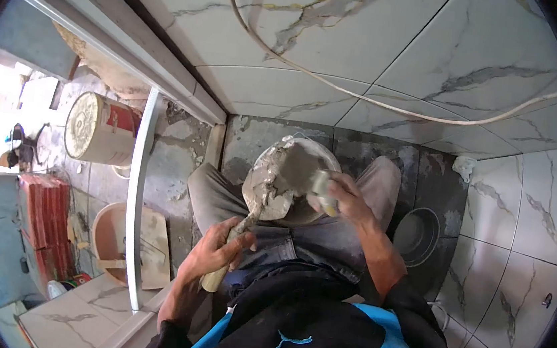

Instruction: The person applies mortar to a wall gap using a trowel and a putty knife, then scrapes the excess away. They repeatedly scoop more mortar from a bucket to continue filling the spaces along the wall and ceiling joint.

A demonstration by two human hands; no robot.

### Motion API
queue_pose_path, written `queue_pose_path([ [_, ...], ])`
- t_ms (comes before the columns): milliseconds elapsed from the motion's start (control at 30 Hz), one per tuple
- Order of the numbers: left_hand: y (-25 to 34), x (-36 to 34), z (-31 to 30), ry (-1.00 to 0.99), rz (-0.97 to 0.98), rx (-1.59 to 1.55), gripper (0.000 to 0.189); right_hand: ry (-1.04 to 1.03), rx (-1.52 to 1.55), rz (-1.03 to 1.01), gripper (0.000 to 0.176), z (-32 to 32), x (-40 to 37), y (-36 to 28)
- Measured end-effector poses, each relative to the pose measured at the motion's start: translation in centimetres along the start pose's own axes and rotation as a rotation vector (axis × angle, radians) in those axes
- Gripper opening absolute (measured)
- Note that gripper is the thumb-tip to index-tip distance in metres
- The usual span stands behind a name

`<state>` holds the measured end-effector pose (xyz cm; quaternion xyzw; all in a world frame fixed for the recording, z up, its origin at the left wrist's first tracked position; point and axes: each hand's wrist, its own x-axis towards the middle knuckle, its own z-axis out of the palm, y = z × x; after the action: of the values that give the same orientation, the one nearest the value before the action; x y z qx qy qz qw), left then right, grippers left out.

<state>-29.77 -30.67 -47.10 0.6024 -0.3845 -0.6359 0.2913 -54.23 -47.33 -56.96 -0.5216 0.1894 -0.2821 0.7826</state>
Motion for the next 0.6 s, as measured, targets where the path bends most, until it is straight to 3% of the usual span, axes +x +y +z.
queue_pose_path([
  [67, 0.0, -0.1, 0.1, 0.001, -0.021, 0.041, 0.025, -0.103, 0.125, 0.138, 0.026, 1.1, 1.7, 0.5],
  [200, -0.1, -0.5, 0.4, -0.010, 0.041, -0.068, 0.024, -0.040, 0.224, 0.224, 0.027, 1.8, 1.1, 0.1],
  [333, 1.4, -1.3, 0.2, 0.059, 0.044, -0.228, 0.021, -0.036, 0.104, 0.292, 0.029, -0.3, -1.2, 1.3],
  [400, 1.8, -1.6, -0.2, 0.021, 0.053, -0.259, 0.021, 0.135, 0.013, 0.269, 0.034, 0.0, -2.5, 1.0],
  [467, 2.0, -1.6, -0.2, 0.036, 0.033, -0.235, 0.022, 0.182, -0.091, 0.214, 0.035, 1.5, -3.0, -0.6],
  [533, 1.9, -1.1, 0.0, 0.045, 0.021, -0.201, 0.022, 0.483, -0.496, -0.213, 0.036, 4.8, -1.8, -2.7],
  [600, 1.1, -0.7, 0.4, 0.024, 0.000, -0.232, 0.023, 0.541, -0.535, -0.282, 0.033, 5.2, -1.0, -1.0],
])
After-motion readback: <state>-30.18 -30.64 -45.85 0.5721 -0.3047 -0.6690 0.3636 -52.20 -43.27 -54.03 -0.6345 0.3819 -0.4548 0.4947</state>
